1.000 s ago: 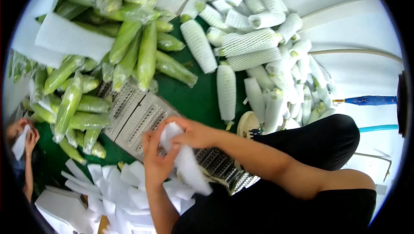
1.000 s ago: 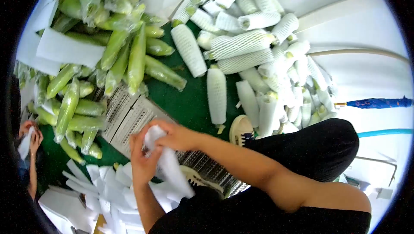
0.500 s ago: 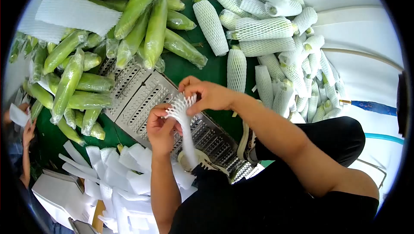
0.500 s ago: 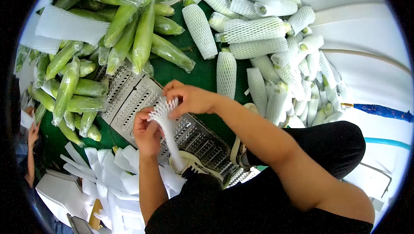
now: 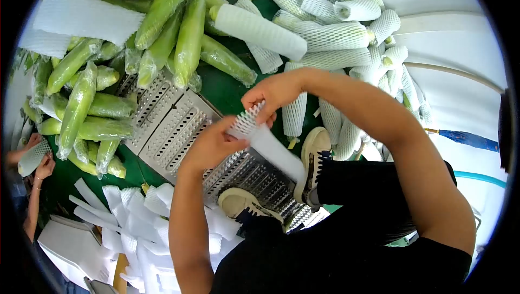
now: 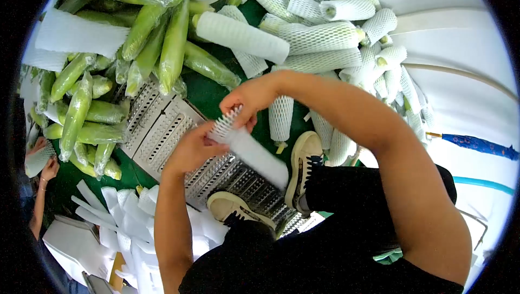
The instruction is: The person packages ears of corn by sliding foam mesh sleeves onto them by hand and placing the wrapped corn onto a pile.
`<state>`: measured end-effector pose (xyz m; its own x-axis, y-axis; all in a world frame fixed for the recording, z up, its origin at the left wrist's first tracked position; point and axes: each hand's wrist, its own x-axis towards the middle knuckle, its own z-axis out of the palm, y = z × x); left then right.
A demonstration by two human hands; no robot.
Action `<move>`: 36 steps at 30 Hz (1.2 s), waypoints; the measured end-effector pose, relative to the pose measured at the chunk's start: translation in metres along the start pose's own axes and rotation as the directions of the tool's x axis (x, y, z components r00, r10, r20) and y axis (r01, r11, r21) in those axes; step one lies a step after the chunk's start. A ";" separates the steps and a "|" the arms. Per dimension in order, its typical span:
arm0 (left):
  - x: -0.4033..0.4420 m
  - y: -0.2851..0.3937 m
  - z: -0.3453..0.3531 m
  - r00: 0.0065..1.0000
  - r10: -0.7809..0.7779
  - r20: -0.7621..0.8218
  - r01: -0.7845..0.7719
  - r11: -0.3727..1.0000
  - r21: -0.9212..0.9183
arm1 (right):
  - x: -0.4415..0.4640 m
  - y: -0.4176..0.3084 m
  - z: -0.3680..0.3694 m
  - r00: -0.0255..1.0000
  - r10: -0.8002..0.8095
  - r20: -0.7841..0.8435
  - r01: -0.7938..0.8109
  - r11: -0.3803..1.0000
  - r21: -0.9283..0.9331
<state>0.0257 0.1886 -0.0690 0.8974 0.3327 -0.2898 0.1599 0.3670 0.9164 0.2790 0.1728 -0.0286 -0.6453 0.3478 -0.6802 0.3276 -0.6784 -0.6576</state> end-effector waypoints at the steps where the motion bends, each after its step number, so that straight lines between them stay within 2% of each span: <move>1: 0.009 -0.003 -0.005 0.997 0.028 0.069 -0.049 0.944 0.327 | 0.002 0.002 -0.015 1.000 0.009 0.002 -0.008 0.909 -0.416; 2: 0.017 -0.003 -0.010 0.989 0.031 0.145 -0.114 0.781 0.614 | 0.006 0.005 -0.026 0.996 0.088 -0.007 -0.072 0.760 -0.646; 3: 0.028 0.001 -0.004 0.995 0.002 0.102 -0.058 0.832 0.552 | 0.010 0.010 -0.036 0.986 0.160 -0.041 -0.123 0.547 -0.828; 4: 0.039 -0.002 -0.001 0.996 0.017 0.089 -0.064 0.825 0.561 | 0.012 0.014 -0.045 0.971 0.221 -0.096 -0.160 0.292 -0.943; 6: 0.065 -0.020 0.002 0.996 0.050 0.069 -0.081 0.816 0.573 | 0.012 0.025 -0.065 0.957 0.105 -0.269 -0.286 0.232 -0.929; 7: 0.076 -0.027 -0.002 0.997 0.078 -0.017 -0.053 0.806 0.589 | 0.009 0.026 -0.071 0.936 0.051 -0.347 -0.350 0.210 -0.913; 8: 0.082 -0.034 -0.008 0.988 0.103 -0.112 -0.016 0.800 0.599 | 0.010 0.024 -0.083 0.877 0.132 -0.463 -0.480 0.314 -0.819; 9: 0.081 -0.027 -0.015 0.967 0.151 -0.206 -0.006 0.818 0.575 | 0.008 0.023 -0.094 0.910 0.080 -0.407 -0.395 0.464 -0.793; 10: 0.079 -0.014 -0.020 0.941 0.095 -0.325 0.097 0.844 0.527 | 0.003 0.017 -0.097 0.930 0.015 -0.368 -0.302 0.603 -0.738; 11: 0.078 -0.020 -0.025 0.919 0.090 -0.385 0.050 0.939 0.340 | 0.001 0.012 -0.096 0.929 -0.031 -0.369 -0.260 0.654 -0.710; 12: 0.079 -0.027 -0.028 0.895 0.072 -0.440 -0.009 0.990 0.144 | 0.007 0.011 -0.092 0.888 -0.116 -0.445 -0.180 0.803 -0.568; 13: 0.085 -0.027 -0.024 0.837 0.103 -0.537 -0.073 0.994 0.077 | 0.018 0.013 -0.088 0.832 -0.177 -0.525 -0.065 0.910 -0.410; 14: 0.092 -0.028 -0.016 0.766 0.117 -0.632 -0.139 0.990 0.015 | 0.030 0.015 -0.085 0.767 -0.212 -0.605 0.075 0.967 -0.244; 15: 0.098 -0.031 -0.008 0.682 0.116 -0.723 -0.209 0.977 -0.040 | 0.047 0.020 -0.083 0.659 -0.316 -0.683 0.087 0.933 -0.349; 16: 0.106 -0.027 -0.002 0.596 0.200 -0.777 -0.282 0.959 0.031 | 0.065 0.025 -0.079 0.534 -0.419 -0.734 0.084 0.890 -0.447; 17: 0.107 -0.024 0.000 0.571 0.203 -0.796 -0.257 0.964 0.062 | 0.077 0.030 -0.076 0.394 -0.521 -0.757 0.066 0.838 -0.542; 19: 0.092 -0.015 -0.004 0.520 0.224 -0.824 -0.230 0.966 0.117 | 0.074 0.016 -0.043 0.577 -0.261 -0.774 0.244 0.959 -0.141; 20: 0.079 -0.019 -0.010 0.492 0.249 -0.834 -0.234 0.961 0.149 | 0.069 0.003 -0.021 0.676 -0.153 -0.721 0.292 0.954 0.072; 21: 0.053 -0.005 -0.003 0.552 0.137 -0.822 -0.232 0.973 0.007 | 0.060 -0.003 0.009 0.674 -0.109 -0.731 0.320 0.935 0.155; 22: 0.019 0.010 0.012 0.581 0.083 -0.810 -0.150 0.989 -0.006 | 0.050 -0.004 0.046 0.677 -0.062 -0.734 0.343 0.908 0.240; 24: -0.045 0.022 0.049 0.604 -0.039 -0.796 -0.032 0.997 -0.073 | 0.032 -0.001 0.120 0.764 0.087 -0.639 0.349 0.778 0.523; 25: -0.063 0.033 0.068 0.577 -0.137 -0.805 -0.093 0.968 -0.231 | 0.035 0.010 0.144 0.781 0.117 -0.613 0.323 0.765 0.557; 26: -0.071 0.025 0.076 0.551 -0.200 -0.810 -0.100 0.948 -0.302 | 0.041 0.016 0.157 0.793 0.138 -0.593 0.304 0.754 0.583; 27: -0.075 0.012 0.080 0.524 -0.251 -0.814 -0.119 0.925 -0.362 | 0.045 0.011 0.158 0.837 0.192 -0.512 0.280 0.653 0.703; 28: -0.077 0.006 0.079 0.494 -0.295 -0.818 -0.150 0.898 -0.414 | 0.058 0.017 0.159 0.833 0.146 -0.533 0.340 0.625 0.703; 29: -0.073 0.002 0.076 0.445 -0.272 -0.853 -0.040 0.946 -0.323 | 0.076 0.036 0.155 0.827 -0.014 -0.563 0.410 0.700 0.584; 30: -0.068 0.000 0.066 0.416 -0.186 -0.890 0.063 0.982 -0.176 | 0.080 0.039 0.144 0.822 -0.042 -0.568 0.372 0.795 0.480; 32: -0.061 -0.003 0.042 0.409 -0.023 -0.912 0.278 0.955 0.100 | 0.089 0.044 0.120 0.811 -0.096 -0.577 0.278 0.931 0.236; 33: -0.054 -0.019 0.031 0.383 -0.063 -0.922 0.198 0.980 0.015 | 0.101 0.034 0.113 0.861 0.160 -0.484 0.254 0.688 0.680; 34: -0.048 -0.050 0.017 0.356 -0.100 -0.929 0.113 0.992 -0.064 | 0.119 0.050 0.103 0.853 0.129 -0.506 0.205 0.808 0.552; 35: -0.047 -0.093 0.003 0.382 -0.152 -0.911 0.085 0.988 -0.130 | 0.133 0.057 0.097 0.852 0.137 -0.505 0.184 0.825 0.534; 36: -0.045 -0.089 0.004 0.369 -0.131 -0.920 0.024 0.991 -0.131 | 0.137 0.059 0.098 0.853 0.151 -0.499 0.224 0.758 0.612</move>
<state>-0.0275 0.1373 -0.1368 -0.0679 0.8742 -0.4807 0.1265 0.4855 0.8650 0.1418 0.1170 -0.1284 -0.1568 0.5175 -0.8412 -0.3192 -0.8326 -0.4527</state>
